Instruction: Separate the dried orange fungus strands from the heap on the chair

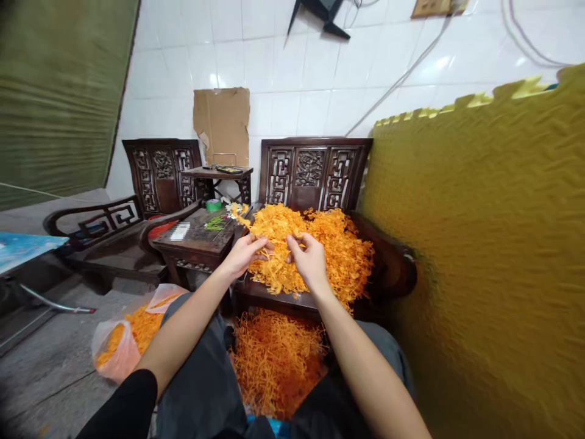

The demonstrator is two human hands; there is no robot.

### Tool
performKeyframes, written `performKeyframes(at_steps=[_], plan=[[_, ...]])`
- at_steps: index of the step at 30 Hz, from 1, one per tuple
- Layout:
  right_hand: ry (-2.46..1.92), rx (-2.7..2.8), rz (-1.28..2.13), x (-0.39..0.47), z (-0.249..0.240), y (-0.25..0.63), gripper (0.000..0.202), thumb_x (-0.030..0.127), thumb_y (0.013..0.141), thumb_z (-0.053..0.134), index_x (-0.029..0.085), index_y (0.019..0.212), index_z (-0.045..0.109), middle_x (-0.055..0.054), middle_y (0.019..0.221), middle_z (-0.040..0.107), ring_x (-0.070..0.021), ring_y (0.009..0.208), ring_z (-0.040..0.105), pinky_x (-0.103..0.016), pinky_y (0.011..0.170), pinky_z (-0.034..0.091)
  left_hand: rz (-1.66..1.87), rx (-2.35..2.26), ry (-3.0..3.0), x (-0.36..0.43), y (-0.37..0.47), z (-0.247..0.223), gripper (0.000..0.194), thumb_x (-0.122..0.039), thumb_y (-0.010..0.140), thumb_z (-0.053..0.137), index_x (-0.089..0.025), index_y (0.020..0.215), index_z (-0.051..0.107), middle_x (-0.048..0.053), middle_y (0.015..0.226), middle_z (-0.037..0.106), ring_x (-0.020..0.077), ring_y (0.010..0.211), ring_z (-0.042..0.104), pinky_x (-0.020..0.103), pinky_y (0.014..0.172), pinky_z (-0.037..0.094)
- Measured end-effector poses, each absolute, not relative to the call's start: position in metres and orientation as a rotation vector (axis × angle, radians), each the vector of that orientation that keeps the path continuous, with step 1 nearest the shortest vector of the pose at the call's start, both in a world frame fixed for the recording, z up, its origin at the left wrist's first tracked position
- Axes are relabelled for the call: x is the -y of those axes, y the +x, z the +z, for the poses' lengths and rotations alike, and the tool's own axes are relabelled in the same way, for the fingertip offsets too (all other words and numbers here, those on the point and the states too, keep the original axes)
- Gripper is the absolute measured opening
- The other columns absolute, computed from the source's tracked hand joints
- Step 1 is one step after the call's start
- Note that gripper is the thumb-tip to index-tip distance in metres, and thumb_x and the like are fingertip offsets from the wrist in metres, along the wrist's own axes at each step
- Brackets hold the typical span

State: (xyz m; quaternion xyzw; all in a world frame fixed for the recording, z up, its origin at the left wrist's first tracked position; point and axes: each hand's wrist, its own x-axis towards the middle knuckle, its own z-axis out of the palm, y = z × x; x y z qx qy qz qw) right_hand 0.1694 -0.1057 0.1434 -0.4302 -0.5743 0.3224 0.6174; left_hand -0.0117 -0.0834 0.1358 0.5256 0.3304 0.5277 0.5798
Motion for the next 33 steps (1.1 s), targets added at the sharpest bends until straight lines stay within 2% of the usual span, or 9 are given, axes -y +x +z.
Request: performKeyframes(at_steps=[4,7,10,13,17,21,25,29,33], plan=[[-0.990,1.296,0.744,0.111,0.135,0.166,0.043,0.062,0.082,0.072,0.023,0.081,0.055,0.005,0.053,0.055,-0.0142,0.040,0.052,-0.026,0.042,0.039,1.234,-0.840,1.379,0.090,-0.005,0.134,0.043,-0.051,0.082,0.078,-0.013,0.096,0.064,0.002,0.070,0.069,0.0114,0.058,0.060,0.023,0.058,0.048],[-0.982,1.320,0.787,0.115,0.129,0.166,0.042,0.063,0.084,0.070,0.023,0.083,0.056,0.005,0.049,0.055,-0.0157,0.039,0.052,-0.027,0.041,0.040,1.261,-0.869,1.455,0.092,0.003,0.132,0.042,-0.053,0.081,0.078,-0.013,0.086,0.066,0.003,0.076,0.070,0.0124,0.070,0.062,0.023,0.066,0.049],[-0.974,1.313,0.811,0.116,0.123,0.169,0.043,0.063,0.084,0.069,0.023,0.083,0.056,0.004,0.048,0.055,-0.0165,0.039,0.053,-0.027,0.042,0.040,1.221,-0.853,1.459,0.090,0.014,0.131,0.047,-0.058,0.079,0.077,-0.013,0.088,0.067,0.006,0.089,0.072,0.0161,0.082,0.065,0.027,0.074,0.052],[-0.960,1.278,0.810,0.114,0.115,0.175,0.042,0.062,0.084,0.069,0.022,0.087,0.056,0.002,0.056,0.059,-0.0169,0.040,0.055,-0.028,0.040,0.040,1.157,-0.863,1.478,0.086,0.027,0.128,0.052,-0.064,0.080,0.072,-0.012,0.083,0.066,0.006,0.079,0.069,0.0156,0.074,0.063,0.028,0.070,0.050],[-0.949,1.197,0.781,0.107,0.106,0.186,0.041,0.059,0.086,0.068,0.023,0.101,0.054,-0.001,0.074,0.065,-0.0182,0.047,0.061,-0.030,0.043,0.044,1.112,-0.908,1.507,0.085,0.043,0.125,0.055,-0.067,0.082,0.068,-0.013,0.075,0.061,0.000,0.062,0.059,0.0101,0.054,0.051,0.025,0.056,0.039],[-0.972,1.116,0.750,0.099,0.102,0.199,0.040,0.057,0.085,0.069,0.024,0.096,0.048,-0.001,0.081,0.063,-0.0181,0.051,0.063,-0.030,0.045,0.046,1.138,-0.961,1.501,0.085,0.052,0.126,0.055,-0.067,0.079,0.072,-0.017,0.071,0.052,-0.006,0.056,0.048,0.0058,0.045,0.038,0.024,0.047,0.025],[-0.960,1.108,0.806,0.096,0.103,0.206,0.043,0.059,0.082,0.071,0.024,0.092,0.047,-0.001,0.084,0.062,-0.0175,0.051,0.062,-0.030,0.043,0.045,1.194,-0.977,1.476,0.083,0.052,0.129,0.055,-0.065,0.076,0.077,-0.020,0.072,0.046,-0.010,0.053,0.039,0.0050,0.044,0.033,0.023,0.047,0.021],[-0.931,1.154,0.855,0.091,0.106,0.204,0.041,0.057,0.080,0.073,0.023,0.092,0.053,-0.004,0.088,0.066,-0.0190,0.062,0.064,-0.030,0.048,0.049,1.225,-0.963,1.485,0.077,0.052,0.130,0.051,-0.062,0.076,0.079,-0.017,0.077,0.055,-0.007,0.056,0.048,0.0061,0.049,0.039,0.022,0.050,0.027],[-0.890,1.193,0.840,0.072,0.103,0.200,0.042,0.055,0.078,0.074,0.020,0.095,0.058,-0.008,0.095,0.069,-0.0224,0.083,0.066,-0.034,0.067,0.055,1.263,-0.914,1.432,0.067,0.048,0.133,0.051,-0.057,0.073,0.085,-0.012,0.091,0.068,0.004,0.085,0.071,0.0130,0.075,0.062,0.025,0.071,0.047]])
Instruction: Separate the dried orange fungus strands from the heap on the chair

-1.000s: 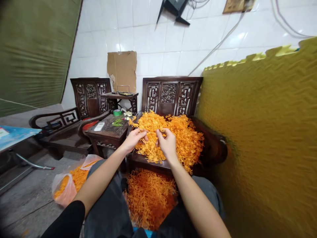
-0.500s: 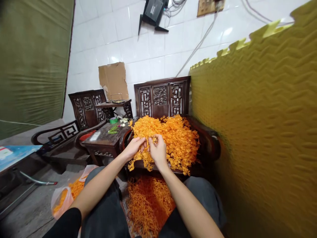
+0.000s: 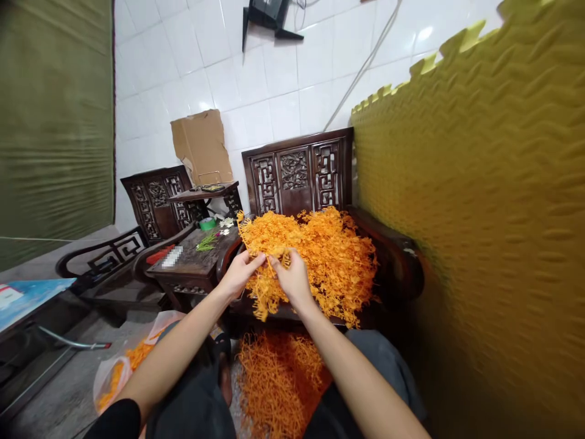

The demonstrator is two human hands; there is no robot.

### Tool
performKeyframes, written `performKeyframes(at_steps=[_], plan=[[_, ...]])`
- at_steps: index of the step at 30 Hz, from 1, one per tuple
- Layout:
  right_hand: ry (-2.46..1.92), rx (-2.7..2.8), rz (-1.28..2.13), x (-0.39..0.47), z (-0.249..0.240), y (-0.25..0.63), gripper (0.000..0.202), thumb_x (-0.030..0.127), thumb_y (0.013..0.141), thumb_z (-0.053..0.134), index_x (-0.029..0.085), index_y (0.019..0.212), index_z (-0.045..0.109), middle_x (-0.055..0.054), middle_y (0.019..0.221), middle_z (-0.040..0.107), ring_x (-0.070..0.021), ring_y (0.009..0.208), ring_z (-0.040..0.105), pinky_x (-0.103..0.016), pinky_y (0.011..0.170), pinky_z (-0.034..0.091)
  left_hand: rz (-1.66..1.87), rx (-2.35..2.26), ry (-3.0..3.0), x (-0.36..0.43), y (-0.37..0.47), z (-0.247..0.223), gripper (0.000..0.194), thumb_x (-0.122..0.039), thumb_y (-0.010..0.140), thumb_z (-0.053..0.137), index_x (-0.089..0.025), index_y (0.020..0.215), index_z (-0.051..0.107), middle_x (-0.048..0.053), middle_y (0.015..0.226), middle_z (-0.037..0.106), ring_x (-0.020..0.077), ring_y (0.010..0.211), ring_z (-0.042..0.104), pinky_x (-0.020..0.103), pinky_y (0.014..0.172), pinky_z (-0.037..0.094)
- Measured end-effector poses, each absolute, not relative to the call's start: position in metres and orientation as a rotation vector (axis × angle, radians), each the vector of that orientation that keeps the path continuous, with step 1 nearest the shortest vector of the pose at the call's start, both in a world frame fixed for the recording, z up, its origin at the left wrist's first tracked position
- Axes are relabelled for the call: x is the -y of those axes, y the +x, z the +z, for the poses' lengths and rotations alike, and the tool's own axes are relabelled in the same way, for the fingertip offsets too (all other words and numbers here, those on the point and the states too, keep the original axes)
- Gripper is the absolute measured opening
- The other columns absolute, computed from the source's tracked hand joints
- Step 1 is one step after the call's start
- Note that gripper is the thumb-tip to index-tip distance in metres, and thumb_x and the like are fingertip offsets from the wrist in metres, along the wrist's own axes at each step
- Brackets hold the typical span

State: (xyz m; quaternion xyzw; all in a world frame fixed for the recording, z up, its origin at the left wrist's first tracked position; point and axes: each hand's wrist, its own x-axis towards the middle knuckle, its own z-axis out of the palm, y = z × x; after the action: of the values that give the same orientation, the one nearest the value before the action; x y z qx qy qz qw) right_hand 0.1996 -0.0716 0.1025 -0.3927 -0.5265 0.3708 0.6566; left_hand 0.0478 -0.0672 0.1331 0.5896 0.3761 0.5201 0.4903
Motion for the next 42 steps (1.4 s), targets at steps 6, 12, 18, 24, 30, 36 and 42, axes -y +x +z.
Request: performKeyframes(at_steps=[6,12,18,24,30,36,42], plan=[[-1.031,1.111,0.938,0.025,0.082,0.186,0.072,0.048,0.063,0.087,0.021,0.119,0.050,-0.001,0.093,0.060,-0.0168,0.075,0.060,-0.032,0.068,0.054,0.972,-0.774,1.292,0.046,0.033,0.134,0.055,-0.053,0.071,0.088,-0.012,0.104,0.071,0.010,0.097,0.076,0.0184,0.080,0.070,0.030,0.077,0.051],[-0.861,1.156,1.277,-0.013,0.091,0.182,0.060,0.049,0.070,0.085,0.021,0.114,0.055,0.002,0.081,0.060,-0.0140,0.066,0.059,-0.028,0.057,0.052,0.983,-0.906,1.264,0.013,0.016,0.111,0.045,-0.050,0.074,0.086,-0.013,0.089,0.063,0.002,0.072,0.069,0.0123,0.063,0.059,0.025,0.065,0.041],[-0.750,1.016,1.477,-0.051,0.089,0.189,0.056,0.042,0.073,0.084,0.024,0.120,0.058,-0.003,0.096,0.071,-0.0179,0.080,0.069,-0.036,0.076,0.059,0.963,-1.085,1.327,-0.032,0.005,0.077,0.036,-0.042,0.081,0.078,-0.017,0.101,0.061,0.001,0.086,0.066,0.0149,0.075,0.057,0.029,0.074,0.043],[-0.884,1.014,1.352,-0.066,0.058,0.188,0.075,0.047,0.069,0.089,0.024,0.132,0.056,-0.011,0.122,0.065,-0.0209,0.095,0.069,-0.038,0.078,0.063,1.012,-1.306,1.772,-0.054,0.005,0.056,0.020,-0.037,0.092,0.065,-0.021,0.098,0.054,0.003,0.093,0.066,0.0196,0.084,0.060,0.031,0.078,0.042],[-1.158,1.256,1.094,-0.060,0.045,0.167,0.093,0.066,0.082,0.072,0.028,0.159,0.035,-0.017,0.161,0.042,-0.0353,0.145,0.046,-0.055,0.114,0.046,0.874,-1.332,1.941,-0.051,0.016,0.053,0.013,-0.031,0.094,0.058,-0.022,0.095,0.049,0.001,0.078,0.060,0.0170,0.064,0.051,0.030,0.063,0.034],[-1.302,1.527,0.617,-0.080,0.055,0.160,0.037,0.054,0.097,0.056,0.021,0.110,0.066,-0.012,0.109,0.074,-0.0264,0.092,0.068,-0.041,0.086,0.050,0.845,-1.333,2.069,-0.044,0.030,0.049,0.008,-0.024,0.092,0.055,-0.022,0.095,0.048,-0.001,0.072,0.052,0.0177,0.066,0.051,0.030,0.065,0.035],[-1.385,1.560,0.413,-0.118,0.061,0.178,0.047,0.045,0.100,0.053,0.022,0.060,0.043,0.001,0.056,0.047,-0.0131,0.054,0.039,-0.032,0.059,0.028,0.923,-1.182,2.192,-0.040,0.040,0.061,0.038,-0.038,0.106,0.038,-0.022,0.072,0.039,-0.001,0.067,0.048,0.0138,0.062,0.046,0.030,0.066,0.033]])
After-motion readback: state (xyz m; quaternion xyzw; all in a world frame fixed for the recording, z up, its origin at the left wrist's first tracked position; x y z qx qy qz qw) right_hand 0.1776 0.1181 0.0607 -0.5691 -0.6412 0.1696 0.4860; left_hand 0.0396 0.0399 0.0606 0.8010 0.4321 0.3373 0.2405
